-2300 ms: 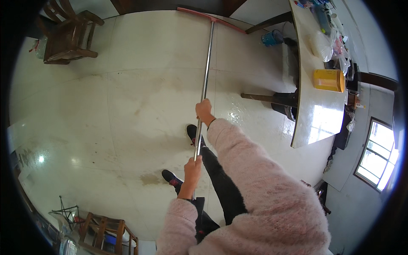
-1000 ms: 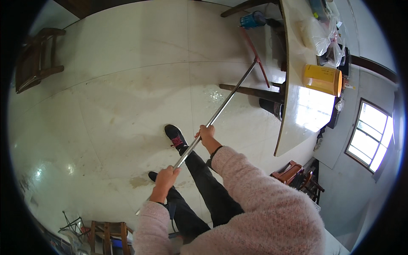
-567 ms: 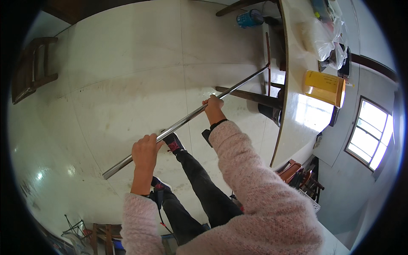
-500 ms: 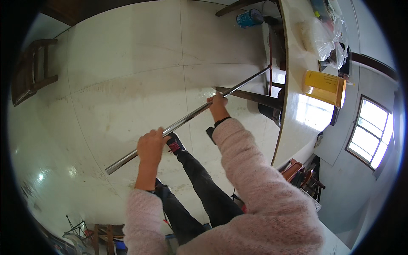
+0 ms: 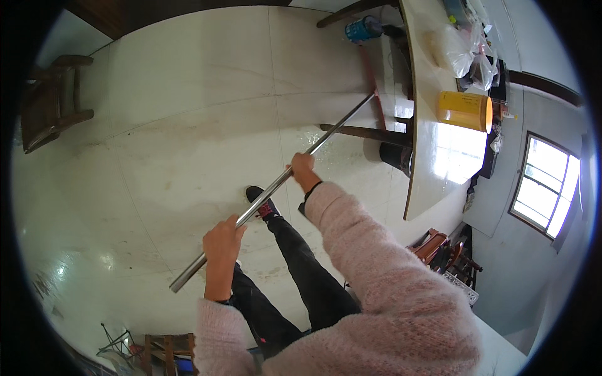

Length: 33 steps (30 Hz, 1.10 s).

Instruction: The person sweeps a large brown spill on a tiled floor using a red squeegee-style broom. They move a wooden chair aside to access the area, then continue sweeping the spill toward a central spot. The person wears dark shoes and a light pink sweater.

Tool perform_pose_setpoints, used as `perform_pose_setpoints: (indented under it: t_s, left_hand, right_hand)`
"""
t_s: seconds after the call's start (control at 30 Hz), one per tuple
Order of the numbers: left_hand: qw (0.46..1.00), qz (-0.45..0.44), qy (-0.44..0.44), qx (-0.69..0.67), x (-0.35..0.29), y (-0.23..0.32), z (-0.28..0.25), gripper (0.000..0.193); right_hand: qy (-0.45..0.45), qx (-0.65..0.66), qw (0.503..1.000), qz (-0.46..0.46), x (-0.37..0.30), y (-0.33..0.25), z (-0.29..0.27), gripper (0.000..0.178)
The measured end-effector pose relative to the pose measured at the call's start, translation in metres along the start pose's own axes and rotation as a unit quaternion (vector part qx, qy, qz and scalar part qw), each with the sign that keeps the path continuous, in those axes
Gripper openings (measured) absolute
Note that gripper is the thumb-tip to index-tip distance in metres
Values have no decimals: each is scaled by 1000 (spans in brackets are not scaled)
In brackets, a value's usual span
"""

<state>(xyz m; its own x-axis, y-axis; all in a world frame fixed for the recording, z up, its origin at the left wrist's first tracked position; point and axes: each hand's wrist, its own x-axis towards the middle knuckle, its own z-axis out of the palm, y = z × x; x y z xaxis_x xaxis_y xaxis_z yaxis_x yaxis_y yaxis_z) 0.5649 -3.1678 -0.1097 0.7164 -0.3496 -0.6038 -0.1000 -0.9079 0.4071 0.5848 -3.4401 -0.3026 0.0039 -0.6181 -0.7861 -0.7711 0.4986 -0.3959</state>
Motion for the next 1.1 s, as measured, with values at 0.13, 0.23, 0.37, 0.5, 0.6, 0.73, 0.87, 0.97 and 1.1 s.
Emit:
perform_pose_setpoints:
  t_s: [0.13,0.23,0.37,0.5,0.6,0.73,0.87,0.97,1.1]
  left_hand:
    - [998,-62,8,-11,-78,-59,-5,27]
    - [990,-137,-24,-31,-129,-95,-4,30]
    - [982,-181,12,-46,-199,-136,3,30]
    - [977,-197,58,-60,-261,-171,18,30]
    - [958,-267,16,-98,-311,-193,22,29]
    - [958,-269,43,-89,-335,-200,20,30]
    - [973,-216,63,-47,-297,-187,8,31]
    - [986,-146,76,-20,-230,-158,-1,31]
    - [994,-53,93,6,-124,-100,-6,30]
  right_hand:
    - [-17,-93,995,15,-55,74,32,29]
    - [-90,-345,928,-107,-81,137,59,32]
    - [-167,-263,946,-90,-138,186,75,28]
    - [-138,-209,968,-6,-222,206,84,21]
    - [-185,-197,961,-54,-278,235,86,25]
    - [-205,-162,965,-18,-299,255,87,29]
    - [-214,-126,969,-17,-267,226,81,27]
    - [-178,-69,980,-52,-218,171,68,24]
    - [-59,9,996,-66,-140,81,46,21]
